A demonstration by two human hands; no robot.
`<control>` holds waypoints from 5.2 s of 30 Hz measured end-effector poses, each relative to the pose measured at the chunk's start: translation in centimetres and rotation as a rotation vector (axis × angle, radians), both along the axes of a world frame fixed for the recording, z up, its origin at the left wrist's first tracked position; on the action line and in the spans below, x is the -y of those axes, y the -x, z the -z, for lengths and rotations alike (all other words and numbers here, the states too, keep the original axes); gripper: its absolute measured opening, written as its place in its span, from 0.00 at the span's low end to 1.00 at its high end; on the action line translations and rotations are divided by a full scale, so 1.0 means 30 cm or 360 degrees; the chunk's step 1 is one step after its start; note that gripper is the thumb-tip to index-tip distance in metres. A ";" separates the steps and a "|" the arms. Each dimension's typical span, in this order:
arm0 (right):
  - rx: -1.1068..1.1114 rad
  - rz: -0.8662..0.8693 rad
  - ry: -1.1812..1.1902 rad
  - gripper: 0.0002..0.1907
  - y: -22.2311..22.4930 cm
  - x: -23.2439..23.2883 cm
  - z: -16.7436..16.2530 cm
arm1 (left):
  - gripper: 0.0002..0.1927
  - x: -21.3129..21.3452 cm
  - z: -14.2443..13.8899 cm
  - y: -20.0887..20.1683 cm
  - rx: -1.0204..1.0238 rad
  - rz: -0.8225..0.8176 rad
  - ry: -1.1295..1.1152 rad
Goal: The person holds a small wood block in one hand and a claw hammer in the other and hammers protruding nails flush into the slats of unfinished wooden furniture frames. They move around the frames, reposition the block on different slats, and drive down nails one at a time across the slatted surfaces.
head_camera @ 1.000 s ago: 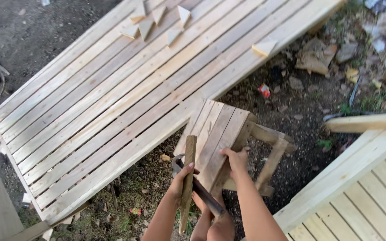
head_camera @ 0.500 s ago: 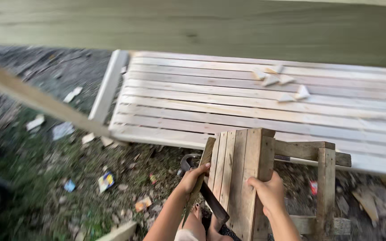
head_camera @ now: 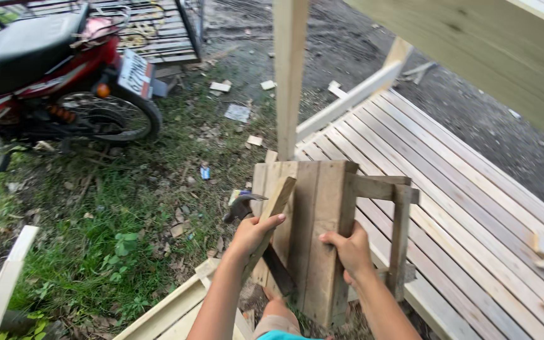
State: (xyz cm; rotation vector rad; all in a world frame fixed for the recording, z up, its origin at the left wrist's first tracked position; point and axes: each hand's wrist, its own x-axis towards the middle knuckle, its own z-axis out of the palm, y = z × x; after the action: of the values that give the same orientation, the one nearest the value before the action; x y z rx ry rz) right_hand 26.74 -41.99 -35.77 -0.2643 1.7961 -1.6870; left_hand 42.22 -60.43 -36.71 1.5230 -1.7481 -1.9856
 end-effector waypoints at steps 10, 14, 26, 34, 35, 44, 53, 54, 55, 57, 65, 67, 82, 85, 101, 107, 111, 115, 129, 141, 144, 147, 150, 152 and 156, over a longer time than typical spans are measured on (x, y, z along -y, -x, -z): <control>0.0320 -0.0623 0.0078 0.28 -0.195 0.910 -0.057 | 0.32 0.690 -0.137 -0.332 0.0067 -0.0500 0.0167; 0.0383 -0.0814 0.0115 0.27 -0.221 1.209 -0.088 | 0.32 0.914 -0.177 -0.415 0.0096 -0.0595 0.0228; 0.0244 -0.0917 0.0119 0.26 0.078 2.128 0.107 | 0.31 1.805 0.025 -0.089 -0.0032 -0.0507 0.0310; 0.0098 -0.0569 -0.0013 0.27 0.444 2.601 0.103 | 0.29 2.277 0.098 0.343 -0.0178 -0.0301 0.0054; 0.0077 -0.0525 0.0001 0.27 0.495 2.649 0.100 | 0.29 2.341 0.099 0.402 -0.0194 -0.0255 0.0042; 0.0002 -0.0012 0.0022 0.24 1.007 2.967 0.082 | 0.30 2.911 0.107 1.012 -0.0148 0.0265 0.0119; 0.0116 0.0456 0.0082 0.25 1.523 2.967 0.187 | 0.27 3.118 0.175 1.774 -0.0181 0.0697 0.0055; 0.0116 0.0491 0.0064 0.25 1.602 2.967 0.205 | 0.27 3.123 0.186 1.877 -0.0203 0.0755 0.0064; 0.0113 0.0522 0.0045 0.24 1.692 2.967 0.222 | 0.27 3.128 0.197 1.988 -0.0229 0.0808 0.0075; 0.0113 0.0584 0.0107 0.25 1.875 2.962 0.248 | 0.28 3.121 0.216 2.223 -0.0243 0.0869 0.0069; 0.0113 0.0822 0.0037 0.25 2.536 2.876 0.217 | 0.30 3.038 0.212 2.989 -0.0181 0.1061 -0.0001; 0.0076 0.0886 0.0067 0.25 2.681 2.844 0.209 | 0.31 3.014 0.212 3.182 -0.0161 0.1159 0.0086; 0.0071 0.1866 0.0167 0.23 3.774 2.490 0.295 | 0.33 2.502 0.191 4.736 -0.0210 0.2052 -0.0114; 0.0027 0.2098 0.0178 0.23 3.885 2.322 0.326 | 0.33 2.251 0.209 4.940 -0.0240 0.2293 -0.0165; 0.0076 0.3222 0.0247 0.20 4.475 1.299 0.264 | 0.34 0.839 0.210 5.692 -0.0215 0.3247 -0.0285; 0.0048 0.3642 0.0291 0.21 4.657 0.882 0.254 | 0.41 0.240 0.217 5.885 -0.0481 0.3789 0.0138; 0.0008 0.3882 0.0309 0.23 4.754 0.597 0.241 | 0.42 -0.154 0.181 5.966 -0.0443 0.4004 -0.0039; 0.0066 0.4120 0.0354 0.25 4.778 0.369 0.259 | 0.43 -0.467 0.174 5.992 -0.0390 0.4173 -0.0084; 0.0150 0.4417 0.0461 0.27 4.972 -0.838 0.374 | 0.44 -1.795 0.267 6.218 -0.0290 0.4249 0.0124; -0.0063 0.4575 0.0818 0.32 5.110 -1.998 0.399 | 0.41 -3.039 0.246 6.307 -0.0300 0.4545 0.0113; -0.0166 0.4578 0.0992 0.34 5.060 -2.238 0.404 | 0.41 -3.305 0.232 6.248 -0.0246 0.4596 0.0065; -0.0309 0.4589 0.1080 0.35 5.019 -2.435 0.437 | 0.41 -3.564 0.236 6.169 -0.0221 0.4674 0.0194; -0.0334 0.4644 0.1241 0.36 4.949 -2.644 0.485 | 0.40 -3.805 0.271 6.058 -0.0177 0.4810 0.0068; -0.0302 0.4676 0.1365 0.36 4.892 -2.791 0.520 | 0.39 -3.958 0.308 5.976 -0.0087 0.4866 0.0003; -0.0307 0.4758 0.1394 0.35 4.749 -3.088 0.606 | 0.34 -4.233 0.387 5.786 -0.0050 0.5034 0.0128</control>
State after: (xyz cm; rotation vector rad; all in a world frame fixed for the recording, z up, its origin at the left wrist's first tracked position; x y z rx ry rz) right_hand -115.73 50.64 -53.96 -1.1750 0.1273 1.1310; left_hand -131.36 66.57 -48.32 1.3392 1.1621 0.0630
